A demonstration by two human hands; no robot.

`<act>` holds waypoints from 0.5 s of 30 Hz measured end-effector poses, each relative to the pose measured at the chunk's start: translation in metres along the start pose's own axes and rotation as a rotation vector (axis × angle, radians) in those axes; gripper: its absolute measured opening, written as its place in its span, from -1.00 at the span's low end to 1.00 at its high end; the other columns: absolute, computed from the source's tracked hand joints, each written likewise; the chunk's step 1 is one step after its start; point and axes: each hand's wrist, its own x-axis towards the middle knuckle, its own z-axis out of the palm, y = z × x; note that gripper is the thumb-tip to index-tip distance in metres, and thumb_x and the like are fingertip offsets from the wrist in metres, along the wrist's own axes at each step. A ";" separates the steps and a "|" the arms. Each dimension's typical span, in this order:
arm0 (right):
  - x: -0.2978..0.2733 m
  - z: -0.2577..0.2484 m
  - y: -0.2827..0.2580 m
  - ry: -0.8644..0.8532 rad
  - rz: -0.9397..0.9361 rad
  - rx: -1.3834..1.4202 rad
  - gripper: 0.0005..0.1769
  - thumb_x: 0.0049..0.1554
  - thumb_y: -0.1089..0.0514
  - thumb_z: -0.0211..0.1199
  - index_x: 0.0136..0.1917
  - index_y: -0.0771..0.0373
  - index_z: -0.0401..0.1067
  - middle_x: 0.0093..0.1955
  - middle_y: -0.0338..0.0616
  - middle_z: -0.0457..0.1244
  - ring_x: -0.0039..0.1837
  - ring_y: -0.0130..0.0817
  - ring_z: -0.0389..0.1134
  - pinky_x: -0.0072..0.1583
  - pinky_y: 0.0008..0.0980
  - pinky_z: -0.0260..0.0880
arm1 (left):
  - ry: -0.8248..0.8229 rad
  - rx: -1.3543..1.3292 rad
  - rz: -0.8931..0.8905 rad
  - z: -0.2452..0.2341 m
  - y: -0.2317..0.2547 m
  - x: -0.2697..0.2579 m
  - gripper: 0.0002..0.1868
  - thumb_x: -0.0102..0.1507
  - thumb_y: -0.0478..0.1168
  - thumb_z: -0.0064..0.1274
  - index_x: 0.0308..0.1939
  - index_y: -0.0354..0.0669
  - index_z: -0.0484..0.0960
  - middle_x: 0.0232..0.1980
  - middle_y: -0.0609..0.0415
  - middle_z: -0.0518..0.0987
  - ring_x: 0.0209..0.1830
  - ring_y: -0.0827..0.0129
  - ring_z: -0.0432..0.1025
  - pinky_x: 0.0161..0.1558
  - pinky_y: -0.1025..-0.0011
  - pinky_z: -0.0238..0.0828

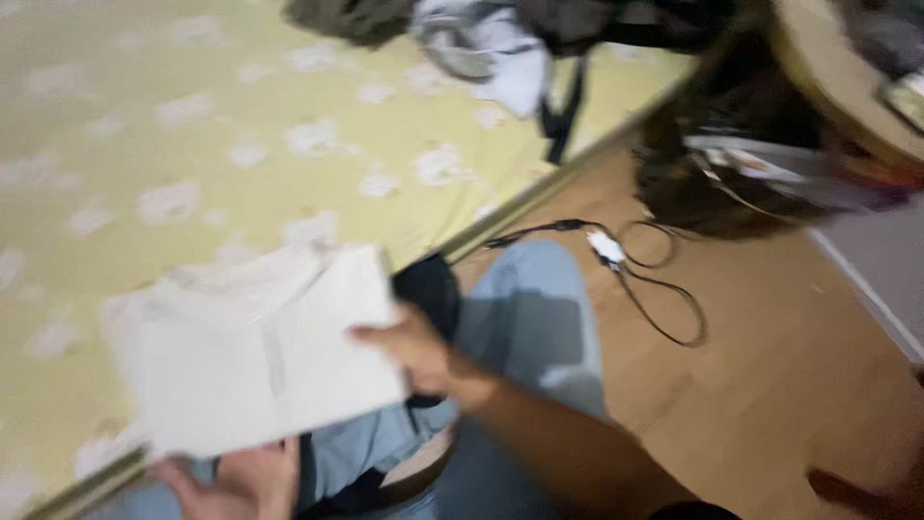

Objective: The person folds a striped shirt by hand and places it into a suitcase alongside other folded garments.

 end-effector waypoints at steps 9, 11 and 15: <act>0.024 -0.042 -0.135 -0.183 0.036 -0.526 -0.44 0.04 0.22 0.38 0.32 0.30 0.40 0.11 -0.02 0.42 0.04 -0.28 0.47 0.09 -0.32 0.51 | -0.121 -0.037 -0.228 -0.007 0.039 0.022 0.12 0.18 0.53 -0.02 0.50 -0.29 0.26 0.52 -0.29 0.31 0.51 -0.18 0.18 0.41 -0.21 0.06; 0.024 -0.027 -0.155 -0.272 -0.025 -0.478 -0.42 0.04 0.25 0.37 0.33 0.31 0.38 0.15 -0.05 0.41 0.09 -0.30 0.48 0.13 -0.34 0.51 | -0.108 0.076 -0.211 -0.002 0.045 0.038 0.04 0.22 0.42 -0.01 0.47 -0.35 0.28 0.47 -0.30 0.37 0.44 -0.12 0.28 0.37 -0.11 0.21; 0.037 0.007 -0.175 -0.261 -0.101 -0.555 -0.47 0.07 0.27 0.33 0.32 0.34 0.38 0.15 -0.03 0.42 0.10 -0.29 0.48 0.15 -0.32 0.51 | 0.117 0.577 -0.103 0.017 0.064 0.078 -0.33 0.26 -0.08 0.11 0.39 -0.31 0.35 0.33 -0.22 0.50 0.25 0.04 0.49 0.20 0.08 0.51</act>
